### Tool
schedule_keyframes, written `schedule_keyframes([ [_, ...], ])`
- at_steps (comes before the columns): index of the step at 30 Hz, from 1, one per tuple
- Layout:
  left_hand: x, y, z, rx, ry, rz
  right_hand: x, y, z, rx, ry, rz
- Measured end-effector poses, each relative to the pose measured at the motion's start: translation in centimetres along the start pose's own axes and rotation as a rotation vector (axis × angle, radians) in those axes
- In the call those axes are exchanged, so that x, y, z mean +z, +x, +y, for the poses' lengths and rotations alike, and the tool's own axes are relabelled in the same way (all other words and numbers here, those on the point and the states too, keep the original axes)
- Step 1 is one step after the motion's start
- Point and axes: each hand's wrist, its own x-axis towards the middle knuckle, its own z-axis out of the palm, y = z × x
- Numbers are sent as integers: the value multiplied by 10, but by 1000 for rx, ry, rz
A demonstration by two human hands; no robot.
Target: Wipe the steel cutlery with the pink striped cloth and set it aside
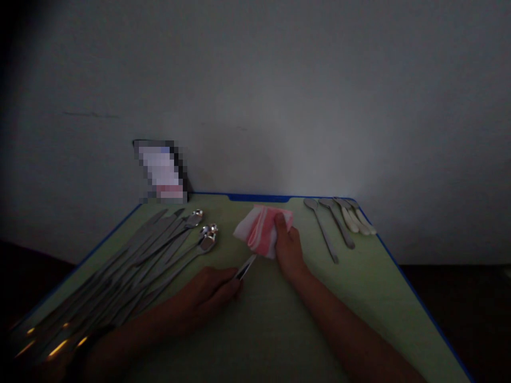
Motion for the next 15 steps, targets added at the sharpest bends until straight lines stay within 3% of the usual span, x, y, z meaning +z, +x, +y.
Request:
schedule_keyframes([
  [4,8,0,-3,33,153,-12,1,-3,-3,-118,17,39],
  [7,11,1,-4,48,161,-6,3,2,-1,-91,102,52],
  [11,8,2,-5,-32,-42,33,5,10,3,24,350,-20],
  [15,7,5,-8,-157,-321,95,4,11,5,29,517,-133],
])
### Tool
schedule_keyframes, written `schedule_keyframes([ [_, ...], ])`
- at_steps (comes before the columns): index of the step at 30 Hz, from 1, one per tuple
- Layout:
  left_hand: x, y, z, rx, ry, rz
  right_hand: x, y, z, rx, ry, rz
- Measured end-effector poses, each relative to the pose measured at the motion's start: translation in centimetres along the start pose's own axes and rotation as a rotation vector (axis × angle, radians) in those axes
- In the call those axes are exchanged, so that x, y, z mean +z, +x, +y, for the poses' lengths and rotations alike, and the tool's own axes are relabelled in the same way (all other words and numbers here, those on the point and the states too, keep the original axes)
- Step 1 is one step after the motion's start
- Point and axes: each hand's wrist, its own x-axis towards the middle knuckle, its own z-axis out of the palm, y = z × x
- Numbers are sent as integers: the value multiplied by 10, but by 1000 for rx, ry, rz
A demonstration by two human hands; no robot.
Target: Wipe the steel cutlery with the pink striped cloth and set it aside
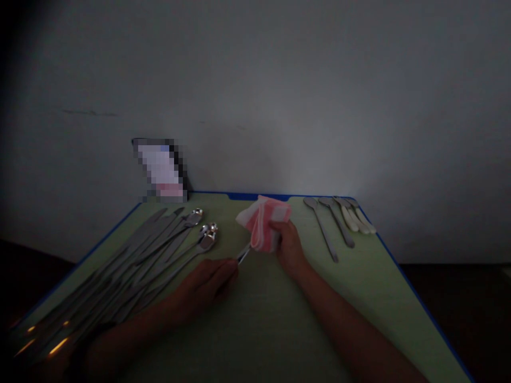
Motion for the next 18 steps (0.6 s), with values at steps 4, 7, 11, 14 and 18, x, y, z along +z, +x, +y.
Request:
schedule_keyframes([
  [4,1,2,0,9,31,30,-1,-4,-2,12,-189,-115],
  [7,2,1,1,50,144,18,1,-8,-7,9,-280,-150],
  [11,2,0,3,92,283,19,4,-12,-9,-4,-316,-127],
  [14,3,-1,4,117,356,1,2,-10,-5,-11,-287,-56],
  [18,4,-3,5,116,421,-6,3,-1,-1,22,-85,134],
])
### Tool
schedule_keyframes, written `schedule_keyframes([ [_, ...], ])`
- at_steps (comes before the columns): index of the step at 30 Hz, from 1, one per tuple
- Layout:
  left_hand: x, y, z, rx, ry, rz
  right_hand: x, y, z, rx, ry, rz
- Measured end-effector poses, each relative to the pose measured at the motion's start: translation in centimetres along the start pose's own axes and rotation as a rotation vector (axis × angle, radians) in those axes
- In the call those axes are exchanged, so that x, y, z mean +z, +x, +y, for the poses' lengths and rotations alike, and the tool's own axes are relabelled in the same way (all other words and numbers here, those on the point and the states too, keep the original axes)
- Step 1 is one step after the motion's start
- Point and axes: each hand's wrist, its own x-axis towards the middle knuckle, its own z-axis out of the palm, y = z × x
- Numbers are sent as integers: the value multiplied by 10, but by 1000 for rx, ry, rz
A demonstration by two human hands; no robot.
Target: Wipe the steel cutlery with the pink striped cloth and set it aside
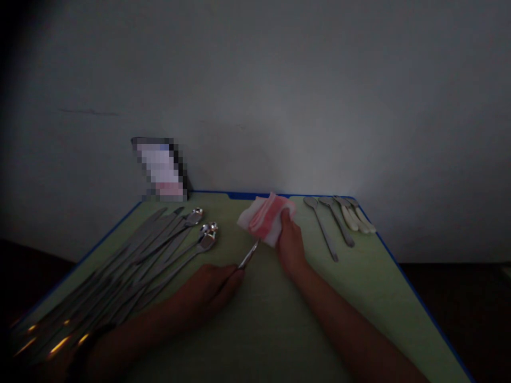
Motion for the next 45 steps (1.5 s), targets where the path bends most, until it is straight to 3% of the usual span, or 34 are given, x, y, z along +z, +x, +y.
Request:
schedule_keyframes([
  [2,0,0,0,-11,-6,9,3,3,-2,23,164,23],
  [6,0,1,-2,-55,-105,42,5,3,-11,77,297,-109],
  [12,-3,5,-2,-125,-210,86,-3,1,-14,182,224,-208],
  [19,1,2,-2,-50,-40,63,-1,-3,-7,65,12,-289],
  [24,7,0,-5,5,141,36,-2,-5,-4,-21,-91,-272],
  [29,10,1,-4,19,321,-1,-3,-4,-4,16,-111,-186],
  [33,9,1,-2,18,335,-11,1,-3,-8,56,-57,-146],
  [38,7,1,-1,17,334,-26,3,-1,-11,62,93,-207],
  [45,9,0,-2,35,354,-22,-4,1,-10,130,81,-219],
])
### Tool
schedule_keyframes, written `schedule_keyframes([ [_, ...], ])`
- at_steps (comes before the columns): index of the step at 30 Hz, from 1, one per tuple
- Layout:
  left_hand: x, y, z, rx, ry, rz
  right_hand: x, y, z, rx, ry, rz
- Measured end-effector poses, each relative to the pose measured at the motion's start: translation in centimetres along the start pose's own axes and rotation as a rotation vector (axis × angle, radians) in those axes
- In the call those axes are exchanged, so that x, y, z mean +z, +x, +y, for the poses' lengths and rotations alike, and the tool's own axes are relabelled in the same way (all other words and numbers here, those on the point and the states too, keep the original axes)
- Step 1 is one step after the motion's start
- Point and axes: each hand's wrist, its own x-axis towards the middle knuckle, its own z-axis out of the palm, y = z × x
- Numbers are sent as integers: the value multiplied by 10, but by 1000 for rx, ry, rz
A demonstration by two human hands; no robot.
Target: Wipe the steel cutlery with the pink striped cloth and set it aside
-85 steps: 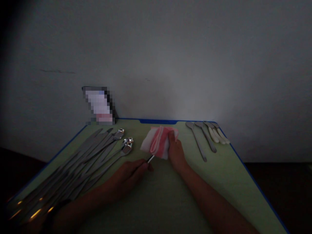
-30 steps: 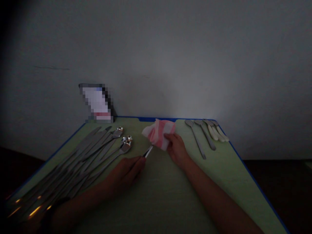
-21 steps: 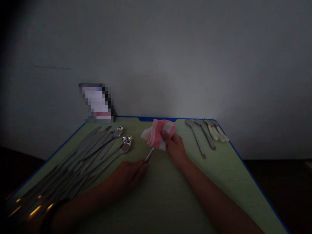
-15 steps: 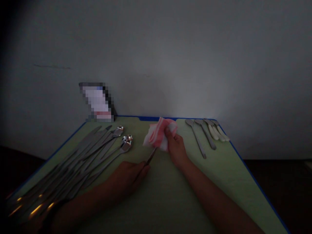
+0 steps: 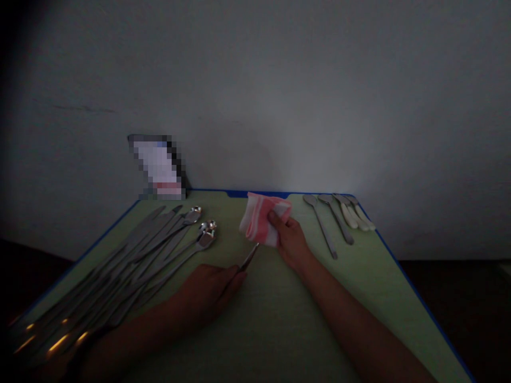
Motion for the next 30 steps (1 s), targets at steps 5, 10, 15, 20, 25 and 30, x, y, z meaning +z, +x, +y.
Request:
schedule_keyframes([
  [5,-1,0,1,4,-11,-4,0,0,0,-28,-20,-9],
  [10,-2,0,1,-3,-29,3,-1,0,-2,-1,-12,-76],
  [15,-1,0,1,-9,-45,2,-6,0,-5,82,-15,-155],
  [20,-2,-1,1,-13,-82,0,0,-5,-5,63,-1,-206],
  [25,-3,-1,-1,-23,-119,6,14,-15,1,54,36,-211],
  [30,-4,0,-3,16,-138,16,9,-7,6,4,1,-85],
])
